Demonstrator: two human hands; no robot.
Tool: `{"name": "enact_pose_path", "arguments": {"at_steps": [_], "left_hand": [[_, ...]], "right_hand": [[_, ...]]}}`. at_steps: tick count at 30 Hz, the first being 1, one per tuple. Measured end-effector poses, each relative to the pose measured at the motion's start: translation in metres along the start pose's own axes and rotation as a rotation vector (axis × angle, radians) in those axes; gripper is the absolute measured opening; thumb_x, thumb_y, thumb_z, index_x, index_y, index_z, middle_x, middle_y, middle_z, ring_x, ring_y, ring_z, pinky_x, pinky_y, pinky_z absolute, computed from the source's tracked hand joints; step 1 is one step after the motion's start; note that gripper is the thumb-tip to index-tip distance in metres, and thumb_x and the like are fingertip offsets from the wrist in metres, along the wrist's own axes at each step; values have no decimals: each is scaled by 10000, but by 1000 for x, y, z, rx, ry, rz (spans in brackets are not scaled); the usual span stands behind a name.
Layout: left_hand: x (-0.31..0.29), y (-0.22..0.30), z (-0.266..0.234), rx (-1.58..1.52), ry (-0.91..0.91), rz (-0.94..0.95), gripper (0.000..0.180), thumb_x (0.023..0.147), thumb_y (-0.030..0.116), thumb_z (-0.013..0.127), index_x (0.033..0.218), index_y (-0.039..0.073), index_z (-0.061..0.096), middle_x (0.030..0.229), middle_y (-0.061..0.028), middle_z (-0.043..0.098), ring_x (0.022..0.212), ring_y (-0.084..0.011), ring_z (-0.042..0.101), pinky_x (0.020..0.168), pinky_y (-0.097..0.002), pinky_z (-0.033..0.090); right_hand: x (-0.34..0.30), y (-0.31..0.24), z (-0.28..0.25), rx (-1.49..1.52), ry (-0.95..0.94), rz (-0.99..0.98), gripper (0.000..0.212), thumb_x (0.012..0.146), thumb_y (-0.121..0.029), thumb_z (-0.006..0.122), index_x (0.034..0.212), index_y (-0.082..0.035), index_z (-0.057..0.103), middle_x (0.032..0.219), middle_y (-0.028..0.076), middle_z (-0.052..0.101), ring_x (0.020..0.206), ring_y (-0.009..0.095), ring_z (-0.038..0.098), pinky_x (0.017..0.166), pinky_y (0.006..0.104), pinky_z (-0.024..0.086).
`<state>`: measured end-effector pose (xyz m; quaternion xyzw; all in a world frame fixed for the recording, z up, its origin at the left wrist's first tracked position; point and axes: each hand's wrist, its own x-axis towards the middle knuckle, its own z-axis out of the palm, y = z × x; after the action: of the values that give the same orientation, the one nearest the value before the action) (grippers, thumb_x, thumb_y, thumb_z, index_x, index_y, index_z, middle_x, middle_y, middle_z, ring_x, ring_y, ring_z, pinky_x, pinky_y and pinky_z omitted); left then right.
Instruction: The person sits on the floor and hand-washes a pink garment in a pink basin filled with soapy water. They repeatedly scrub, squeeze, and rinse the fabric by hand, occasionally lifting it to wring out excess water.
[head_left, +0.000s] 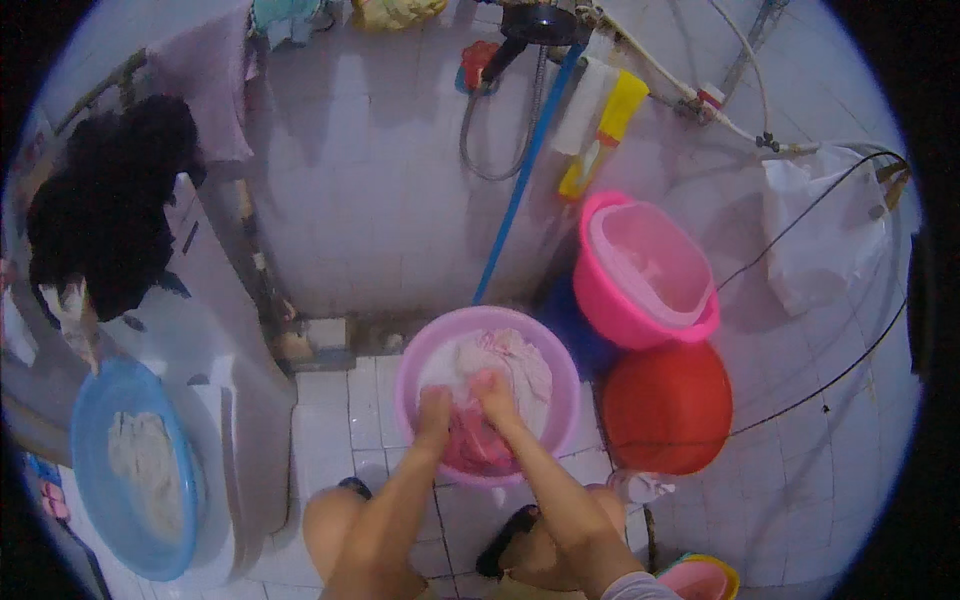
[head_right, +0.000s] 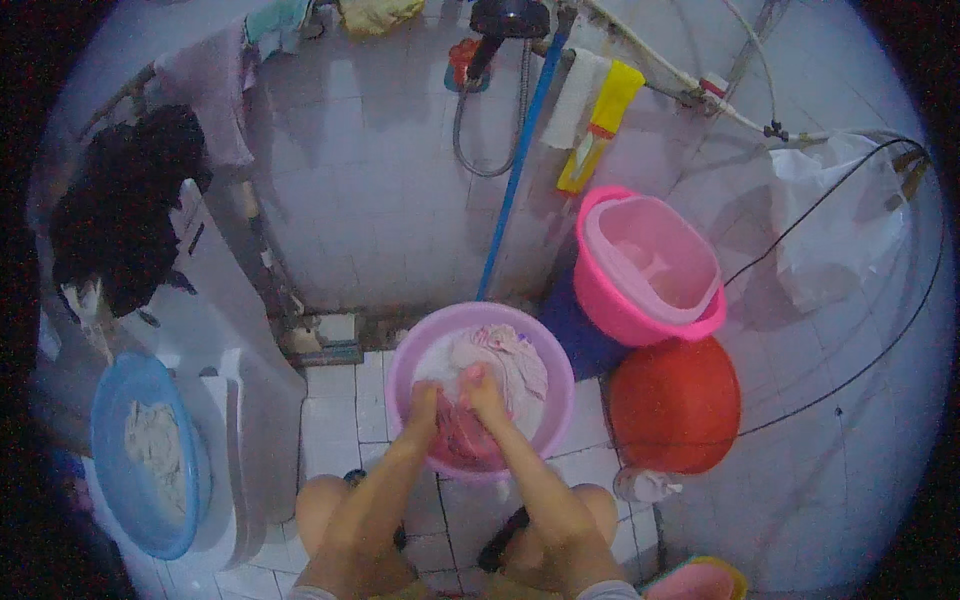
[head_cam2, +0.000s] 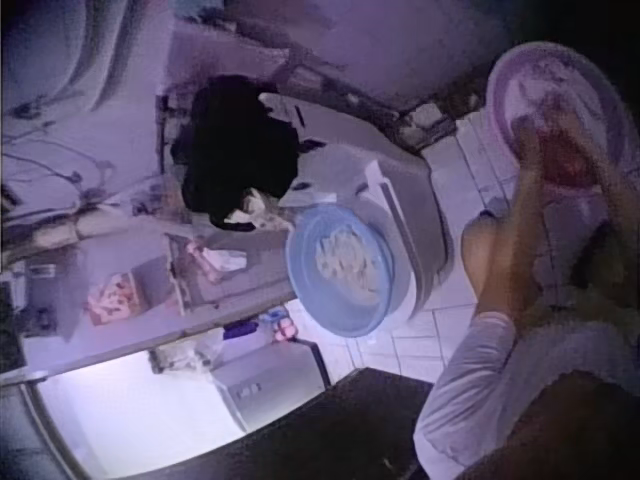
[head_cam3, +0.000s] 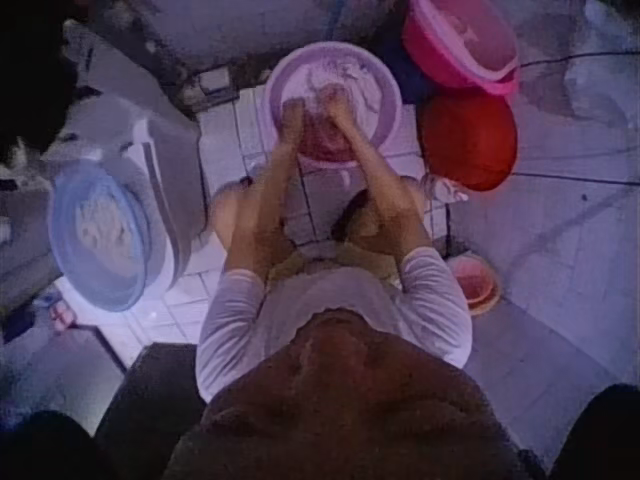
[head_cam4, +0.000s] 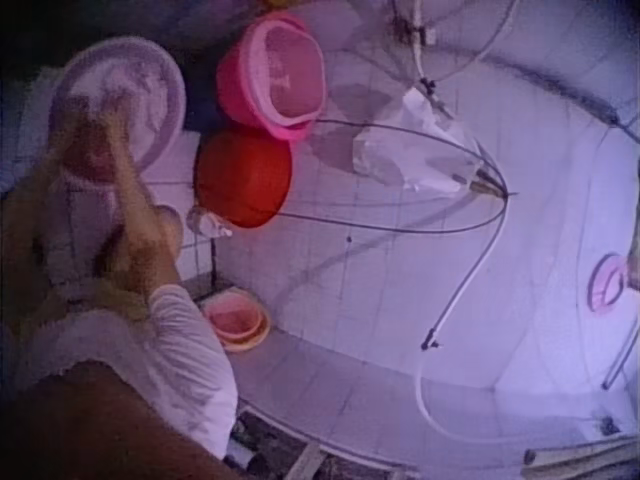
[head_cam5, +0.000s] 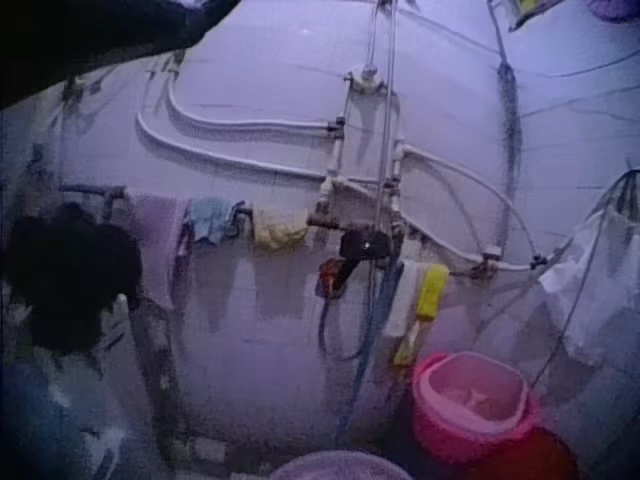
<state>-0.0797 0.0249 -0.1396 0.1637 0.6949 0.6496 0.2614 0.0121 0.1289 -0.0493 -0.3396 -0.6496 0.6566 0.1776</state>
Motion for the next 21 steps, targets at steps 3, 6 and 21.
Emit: {"name": "enact_pose_path", "arguments": {"at_steps": [3, 6, 21], "left_hand": [[-17, 87, 24, -721, -288, -618, 381, 867, 362, 513, 1076, 54, 594, 1034, -132, 620, 962, -262, 581, 824, -385, 466], [-15, 70, 36, -872, -473, -766, 373, 856, 356, 561, 1072, 56, 601, 1033, -105, 631, 953, -241, 608, 816, -372, 498], [-37, 56, 62, -741, -472, -671, 344, 872, 366, 513, 1017, 63, 590, 914, -74, 600, 838, -191, 570, 708, -326, 462]], "right_hand": [[-26, -37, -18, 8, 123, -238, 169, 870, -166, 622, 951, -58, 521, 821, 13, 522, 770, 102, 509, 677, 281, 447], [-73, -87, 0, -240, 145, -162, 170, 838, -154, 645, 923, -58, 533, 797, 39, 532, 750, 159, 534, 678, 302, 449], [-12, -35, -28, -661, 613, -229, 163, 796, -163, 526, 807, -2, 551, 763, 214, 580, 754, 425, 567, 679, 481, 446]]}}
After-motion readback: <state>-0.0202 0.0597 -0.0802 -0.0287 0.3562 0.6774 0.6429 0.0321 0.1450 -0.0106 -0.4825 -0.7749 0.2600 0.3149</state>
